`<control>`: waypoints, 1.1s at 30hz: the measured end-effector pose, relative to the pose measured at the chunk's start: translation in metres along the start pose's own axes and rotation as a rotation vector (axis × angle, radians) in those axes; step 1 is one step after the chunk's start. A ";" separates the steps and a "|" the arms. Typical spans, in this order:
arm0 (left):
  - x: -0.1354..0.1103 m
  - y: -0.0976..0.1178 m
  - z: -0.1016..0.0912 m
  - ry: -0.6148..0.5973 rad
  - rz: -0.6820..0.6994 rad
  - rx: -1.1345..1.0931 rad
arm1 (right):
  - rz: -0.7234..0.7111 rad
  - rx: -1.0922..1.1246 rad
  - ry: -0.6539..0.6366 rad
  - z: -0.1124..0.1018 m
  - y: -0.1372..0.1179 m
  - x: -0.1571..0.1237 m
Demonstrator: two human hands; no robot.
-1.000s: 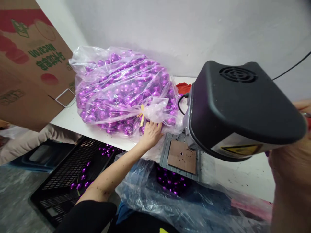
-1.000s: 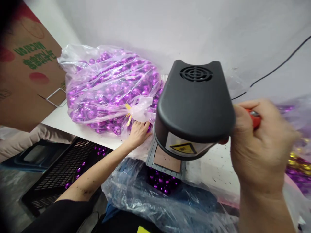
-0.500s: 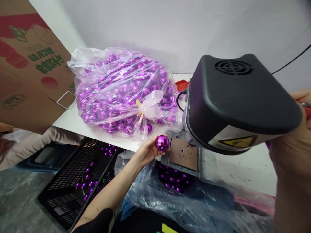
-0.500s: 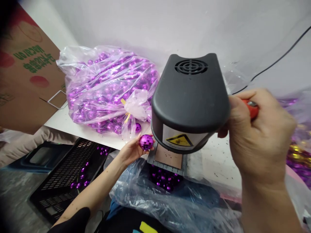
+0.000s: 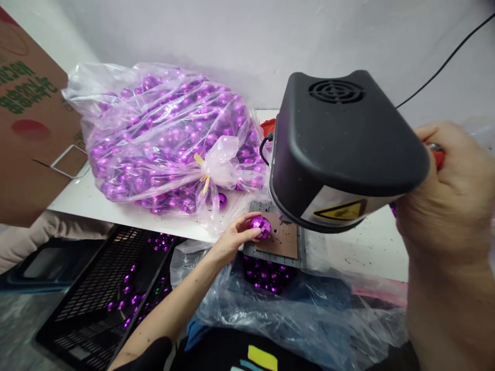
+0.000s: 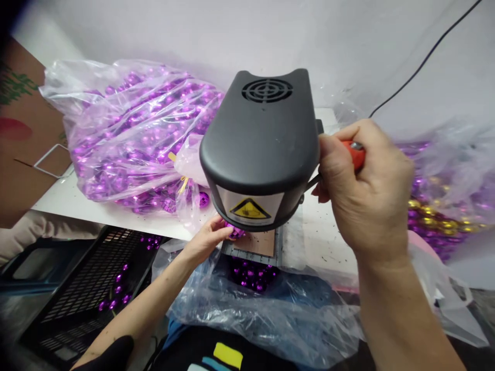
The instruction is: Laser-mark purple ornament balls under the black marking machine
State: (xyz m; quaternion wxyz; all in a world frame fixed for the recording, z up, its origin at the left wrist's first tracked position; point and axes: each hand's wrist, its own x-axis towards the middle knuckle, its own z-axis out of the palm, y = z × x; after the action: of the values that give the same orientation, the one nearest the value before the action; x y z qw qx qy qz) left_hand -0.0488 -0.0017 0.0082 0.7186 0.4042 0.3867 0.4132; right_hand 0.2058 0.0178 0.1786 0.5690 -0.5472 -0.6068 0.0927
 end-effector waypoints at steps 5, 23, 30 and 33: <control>0.000 -0.010 0.010 0.040 0.133 0.362 | -0.072 -0.032 0.045 0.000 0.002 0.001; 0.024 -0.020 0.034 0.047 0.447 0.971 | -0.045 -0.049 -0.010 -0.002 -0.003 0.003; 0.026 -0.038 0.029 0.001 0.452 0.879 | -0.057 -0.094 0.007 -0.001 -0.004 0.002; 0.026 -0.036 0.028 -0.029 0.414 0.895 | -0.084 -0.132 0.020 -0.002 -0.005 0.001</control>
State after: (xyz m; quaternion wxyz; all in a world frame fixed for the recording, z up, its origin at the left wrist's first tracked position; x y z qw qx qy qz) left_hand -0.0045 0.0020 -0.0197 0.3826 0.7473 0.4278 0.3350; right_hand 0.2050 0.0154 0.1830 0.5411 -0.5587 -0.6281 0.0232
